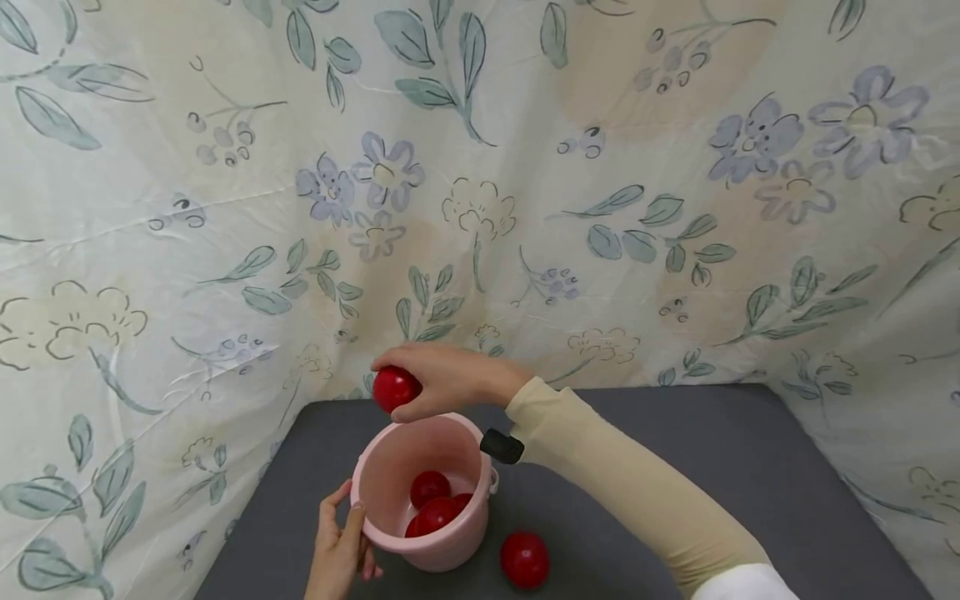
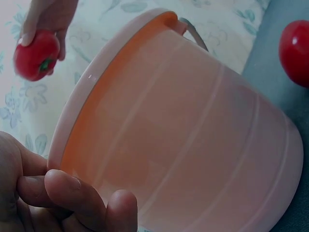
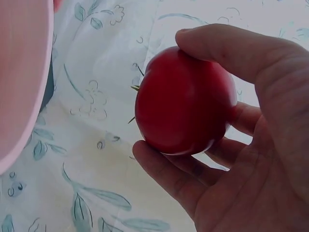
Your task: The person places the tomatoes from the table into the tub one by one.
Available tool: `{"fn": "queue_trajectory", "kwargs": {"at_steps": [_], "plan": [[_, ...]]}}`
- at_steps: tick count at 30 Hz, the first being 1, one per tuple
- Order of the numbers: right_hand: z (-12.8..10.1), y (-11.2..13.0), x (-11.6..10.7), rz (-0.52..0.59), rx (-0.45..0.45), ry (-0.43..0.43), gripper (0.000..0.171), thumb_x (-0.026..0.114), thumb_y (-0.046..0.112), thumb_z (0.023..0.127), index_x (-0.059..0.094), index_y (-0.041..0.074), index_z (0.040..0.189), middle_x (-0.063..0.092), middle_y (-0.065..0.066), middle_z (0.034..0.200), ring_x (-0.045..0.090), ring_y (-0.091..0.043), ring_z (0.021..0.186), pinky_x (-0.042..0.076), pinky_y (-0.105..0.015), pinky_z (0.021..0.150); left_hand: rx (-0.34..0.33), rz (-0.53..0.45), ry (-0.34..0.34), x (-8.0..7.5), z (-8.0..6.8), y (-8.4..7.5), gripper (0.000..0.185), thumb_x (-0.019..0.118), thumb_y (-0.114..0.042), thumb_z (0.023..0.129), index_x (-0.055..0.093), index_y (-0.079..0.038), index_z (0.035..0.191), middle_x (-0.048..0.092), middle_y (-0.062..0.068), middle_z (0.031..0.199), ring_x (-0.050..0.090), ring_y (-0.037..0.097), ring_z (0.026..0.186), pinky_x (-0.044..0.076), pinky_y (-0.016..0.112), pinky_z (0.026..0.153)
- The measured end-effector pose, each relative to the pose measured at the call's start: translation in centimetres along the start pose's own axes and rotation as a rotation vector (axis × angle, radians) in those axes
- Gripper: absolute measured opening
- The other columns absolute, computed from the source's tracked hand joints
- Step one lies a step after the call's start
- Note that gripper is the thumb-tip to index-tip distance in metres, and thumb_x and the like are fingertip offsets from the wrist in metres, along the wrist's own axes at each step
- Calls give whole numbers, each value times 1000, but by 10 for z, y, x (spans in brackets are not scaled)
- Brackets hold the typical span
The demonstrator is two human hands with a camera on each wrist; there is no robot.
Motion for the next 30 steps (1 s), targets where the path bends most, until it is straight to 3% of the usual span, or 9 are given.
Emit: {"fn": "queue_trajectory", "kwargs": {"at_steps": [9,15,21,30], "plan": [[17,-1,20,-50,-27,55,70,81,25,83,50,22,145,57,4,135,51,-13,123,55,-19,83,-28,15,9,-4,2,-1,50,35,-23,111,13,-14,154,47,2,50,49,14,39,53,33,50],[24,-7,44,22,49,193,71,83,25,79,50,26,143,57,5,134,53,-10,118,56,-19,79,-52,24,20,-3,3,-2,51,35,-26,111,11,-14,154,49,2,52,50,15,41,53,32,51],[30,-16,70,46,102,341,67,84,23,77,55,23,137,60,11,118,55,-5,106,57,-21,75,-40,20,20,-2,3,-2,50,34,-22,111,12,-13,154,48,1,51,48,13,39,53,31,50],[25,-22,105,-47,146,444,56,86,23,76,61,32,126,63,18,106,54,-2,100,56,-20,72,-29,19,14,-3,4,1,49,35,-23,111,13,-13,154,46,2,49,48,13,37,53,32,49]]}}
Point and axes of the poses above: each hand's wrist, its own z-axis towards the middle knuckle, its own x-axis out of the palm, y = z × x, the point moved 1 cm from there along z, towards the middle knuckle
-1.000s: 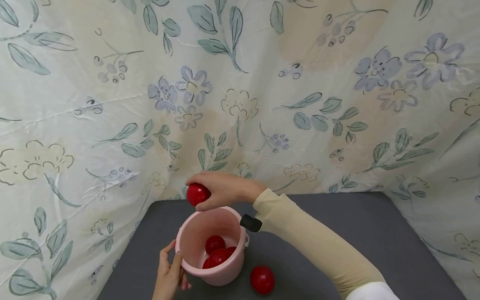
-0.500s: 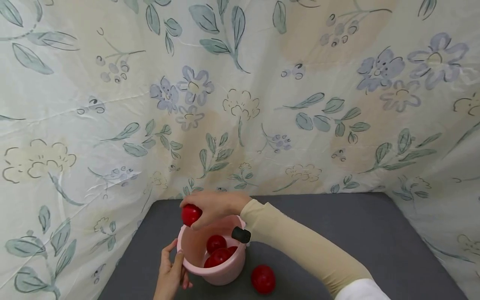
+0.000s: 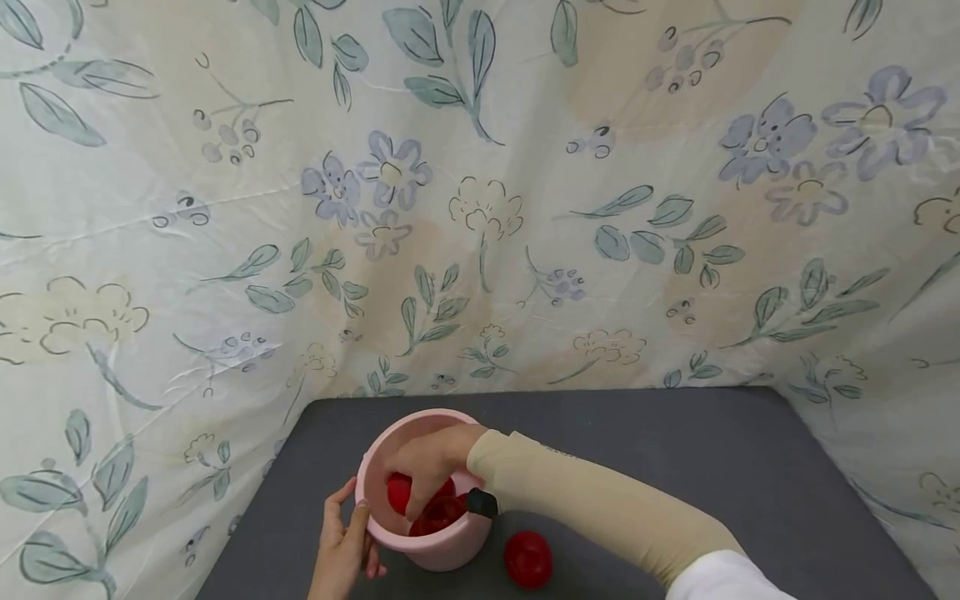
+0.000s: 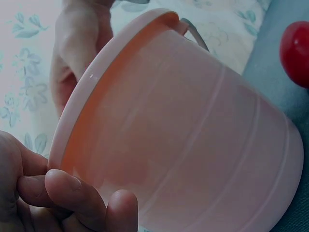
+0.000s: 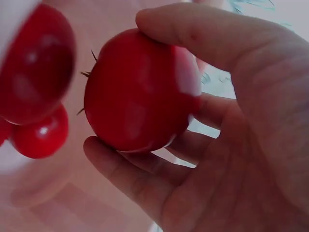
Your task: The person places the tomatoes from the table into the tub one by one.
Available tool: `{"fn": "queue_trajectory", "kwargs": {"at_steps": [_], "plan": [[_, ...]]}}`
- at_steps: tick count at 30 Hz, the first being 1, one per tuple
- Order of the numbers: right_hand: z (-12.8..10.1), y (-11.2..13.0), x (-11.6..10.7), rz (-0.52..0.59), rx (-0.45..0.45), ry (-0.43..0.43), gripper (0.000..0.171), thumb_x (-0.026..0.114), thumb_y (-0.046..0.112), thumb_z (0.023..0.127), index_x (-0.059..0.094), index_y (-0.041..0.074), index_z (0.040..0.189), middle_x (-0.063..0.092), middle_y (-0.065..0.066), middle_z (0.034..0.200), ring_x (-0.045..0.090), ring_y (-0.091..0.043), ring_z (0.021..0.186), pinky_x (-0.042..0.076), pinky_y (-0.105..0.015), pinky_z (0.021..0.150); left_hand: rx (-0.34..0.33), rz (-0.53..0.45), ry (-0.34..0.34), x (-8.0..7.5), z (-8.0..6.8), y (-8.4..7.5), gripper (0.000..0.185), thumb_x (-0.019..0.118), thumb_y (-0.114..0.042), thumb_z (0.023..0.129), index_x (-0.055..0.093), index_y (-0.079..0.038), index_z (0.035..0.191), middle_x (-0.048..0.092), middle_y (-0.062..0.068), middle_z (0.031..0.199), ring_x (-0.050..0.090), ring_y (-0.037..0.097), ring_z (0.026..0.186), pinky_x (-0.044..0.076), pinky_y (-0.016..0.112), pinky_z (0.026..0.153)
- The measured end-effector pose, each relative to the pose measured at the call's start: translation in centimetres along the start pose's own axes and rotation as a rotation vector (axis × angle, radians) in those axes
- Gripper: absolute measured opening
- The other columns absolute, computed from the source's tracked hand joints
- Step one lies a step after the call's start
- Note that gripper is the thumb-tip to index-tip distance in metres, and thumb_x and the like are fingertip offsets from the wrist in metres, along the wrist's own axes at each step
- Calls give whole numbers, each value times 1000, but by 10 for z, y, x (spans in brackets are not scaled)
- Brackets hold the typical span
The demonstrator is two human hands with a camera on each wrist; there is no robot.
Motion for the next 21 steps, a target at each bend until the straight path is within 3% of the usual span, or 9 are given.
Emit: {"fn": "queue_trajectory", "kwargs": {"at_steps": [6,21], "plan": [[2,-1,9,-29,-11,27,56,85,23,76,61,30,127,65,18,105,57,-2,95,55,-19,74,-4,5,12,-1,1,1,50,33,-24,111,11,-13,155,47,2,50,49,14,39,54,33,51],[16,6,16,-114,58,57,46,81,31,79,60,32,120,64,17,96,58,-2,89,54,-20,75,-12,1,4,0,1,1,49,33,-24,111,12,-14,154,46,1,49,48,14,38,53,33,50]]}}
Point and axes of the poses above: each hand's wrist, its own z-axis towards the middle knuckle, its own x-axis out of the palm, y = z × x, the point moved 1 cm from there along z, towards the middle knuckle
